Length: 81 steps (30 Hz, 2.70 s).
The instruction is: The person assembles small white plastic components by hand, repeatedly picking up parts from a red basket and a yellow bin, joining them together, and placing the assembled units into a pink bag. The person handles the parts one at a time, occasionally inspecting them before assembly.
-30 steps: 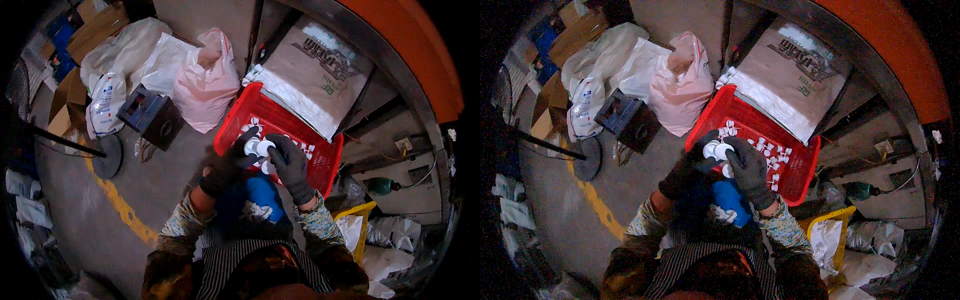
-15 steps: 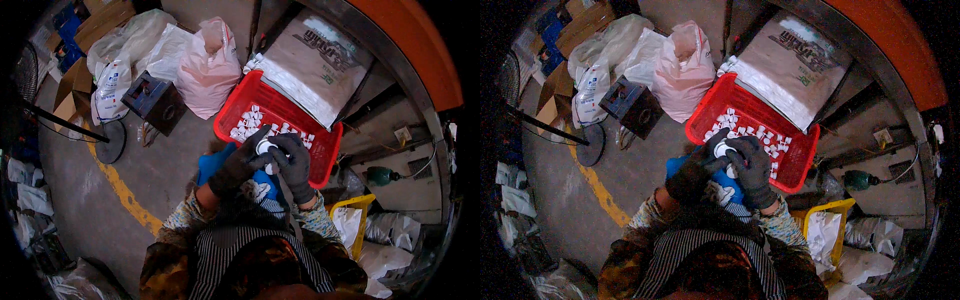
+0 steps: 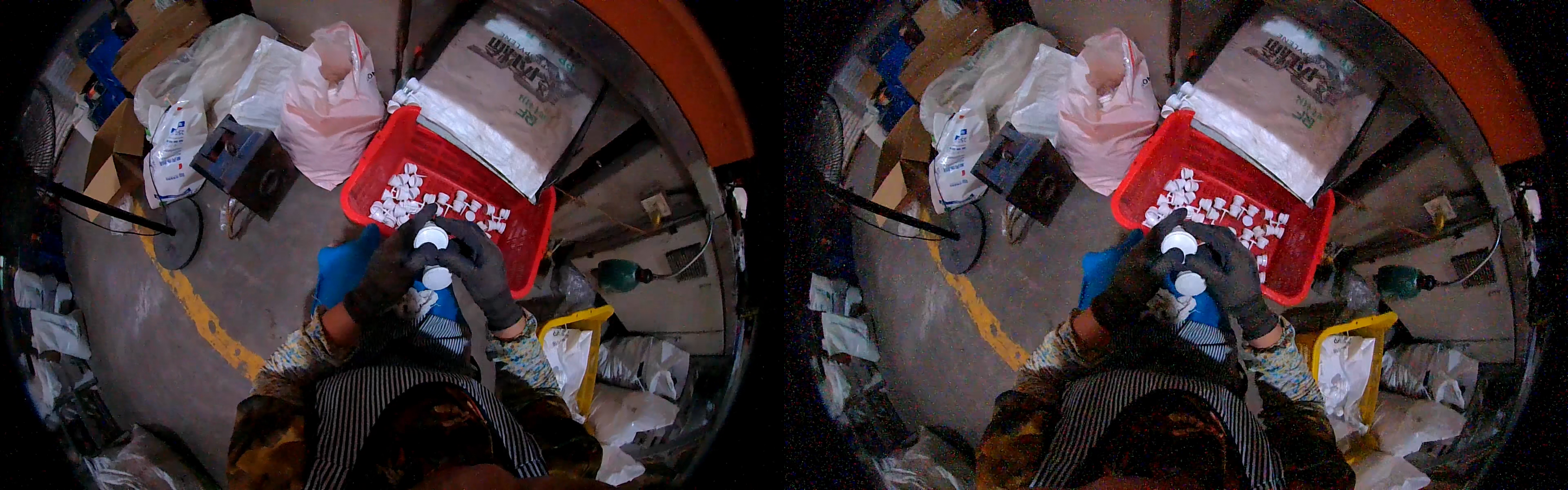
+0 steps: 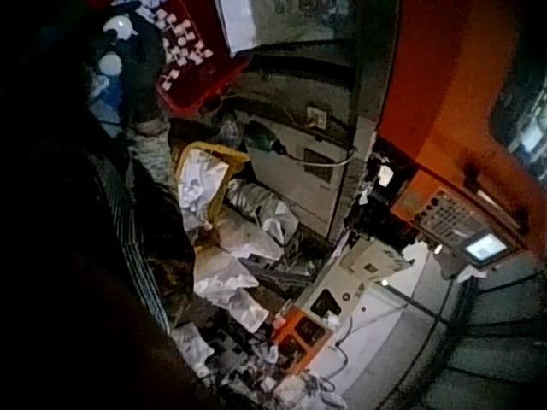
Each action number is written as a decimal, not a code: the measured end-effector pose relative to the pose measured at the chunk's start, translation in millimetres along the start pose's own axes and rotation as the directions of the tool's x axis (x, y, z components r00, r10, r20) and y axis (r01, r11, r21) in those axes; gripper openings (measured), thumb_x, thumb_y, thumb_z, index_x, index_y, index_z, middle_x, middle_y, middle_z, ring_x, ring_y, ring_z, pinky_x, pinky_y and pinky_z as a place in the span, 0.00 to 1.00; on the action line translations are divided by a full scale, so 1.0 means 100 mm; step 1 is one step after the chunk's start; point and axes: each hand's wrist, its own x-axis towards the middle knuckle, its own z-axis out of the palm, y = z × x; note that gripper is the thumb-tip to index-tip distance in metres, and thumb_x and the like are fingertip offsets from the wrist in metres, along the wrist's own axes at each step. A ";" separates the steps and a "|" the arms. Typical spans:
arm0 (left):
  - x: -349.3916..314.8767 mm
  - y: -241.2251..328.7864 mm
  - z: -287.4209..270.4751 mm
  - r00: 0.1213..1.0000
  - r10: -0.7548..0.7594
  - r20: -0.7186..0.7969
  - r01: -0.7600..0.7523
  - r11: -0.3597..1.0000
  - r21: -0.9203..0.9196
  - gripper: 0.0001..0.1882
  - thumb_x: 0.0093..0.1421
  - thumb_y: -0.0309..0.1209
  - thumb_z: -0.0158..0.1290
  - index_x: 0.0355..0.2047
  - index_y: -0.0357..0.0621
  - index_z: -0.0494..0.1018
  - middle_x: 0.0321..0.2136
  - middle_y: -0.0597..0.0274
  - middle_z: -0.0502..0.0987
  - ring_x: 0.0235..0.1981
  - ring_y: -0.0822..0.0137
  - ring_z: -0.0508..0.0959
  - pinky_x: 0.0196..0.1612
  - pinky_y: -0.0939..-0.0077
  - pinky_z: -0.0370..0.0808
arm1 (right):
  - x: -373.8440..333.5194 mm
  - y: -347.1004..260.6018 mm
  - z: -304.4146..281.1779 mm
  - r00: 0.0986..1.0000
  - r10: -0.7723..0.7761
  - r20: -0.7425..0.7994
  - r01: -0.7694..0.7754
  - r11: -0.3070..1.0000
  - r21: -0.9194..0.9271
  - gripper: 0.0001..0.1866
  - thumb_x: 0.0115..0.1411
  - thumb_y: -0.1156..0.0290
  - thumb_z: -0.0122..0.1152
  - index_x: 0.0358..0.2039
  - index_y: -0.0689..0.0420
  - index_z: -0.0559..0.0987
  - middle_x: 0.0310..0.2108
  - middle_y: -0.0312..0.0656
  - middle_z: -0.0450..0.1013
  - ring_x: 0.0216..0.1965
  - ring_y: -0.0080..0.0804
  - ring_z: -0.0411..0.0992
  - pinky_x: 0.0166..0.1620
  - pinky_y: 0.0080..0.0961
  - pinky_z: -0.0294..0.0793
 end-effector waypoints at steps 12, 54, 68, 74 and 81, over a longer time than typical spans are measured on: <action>0.05 -0.16 0.01 0.994 0.110 0.005 -0.108 0.967 0.231 0.22 0.62 0.22 0.45 0.58 0.30 0.60 0.59 0.39 0.61 0.59 0.47 0.68 0.60 0.65 0.67 | -0.02 -0.14 0.07 0.958 -0.286 -0.037 0.244 0.873 -0.423 0.23 0.52 0.67 0.67 0.50 0.54 0.78 0.49 0.46 0.72 0.47 0.40 0.75 0.47 0.32 0.76; -0.10 0.11 0.08 0.953 0.267 0.144 -0.296 0.923 0.246 0.17 0.60 0.17 0.47 0.51 0.31 0.67 0.58 0.41 0.64 0.53 0.50 0.74 0.50 0.66 0.77 | -0.32 -0.09 -0.11 0.829 -0.559 0.034 0.436 0.606 -0.666 0.17 0.52 0.73 0.64 0.44 0.54 0.80 0.50 0.45 0.74 0.51 0.46 0.71 0.52 0.42 0.71; -0.12 0.16 0.20 0.967 0.229 0.111 -0.228 0.973 -0.022 0.28 0.65 0.27 0.45 0.65 0.40 0.55 0.55 0.53 0.67 0.54 0.65 0.69 0.58 0.70 0.67 | -0.36 -0.04 -0.07 0.822 -0.556 -0.124 0.402 0.720 -0.567 0.18 0.46 0.77 0.70 0.40 0.57 0.79 0.46 0.47 0.74 0.49 0.46 0.71 0.51 0.39 0.72; -0.15 0.08 0.25 0.897 0.432 0.098 -0.442 0.886 0.141 0.26 0.66 0.29 0.46 0.63 0.38 0.57 0.58 0.51 0.64 0.58 0.62 0.67 0.61 0.68 0.64 | -0.28 -0.28 -0.01 0.914 -0.292 -0.280 0.183 0.916 -0.357 0.19 0.48 0.74 0.69 0.44 0.56 0.81 0.45 0.46 0.72 0.47 0.44 0.72 0.49 0.35 0.72; -0.21 0.08 0.33 0.961 0.274 0.039 -0.276 0.959 0.065 0.23 0.68 0.32 0.43 0.62 0.37 0.58 0.54 0.49 0.67 0.56 0.60 0.69 0.60 0.68 0.64 | -0.30 -0.12 -0.02 0.934 -0.263 -0.240 0.213 0.953 -0.216 0.18 0.51 0.76 0.66 0.45 0.56 0.81 0.43 0.45 0.73 0.45 0.39 0.72 0.46 0.33 0.73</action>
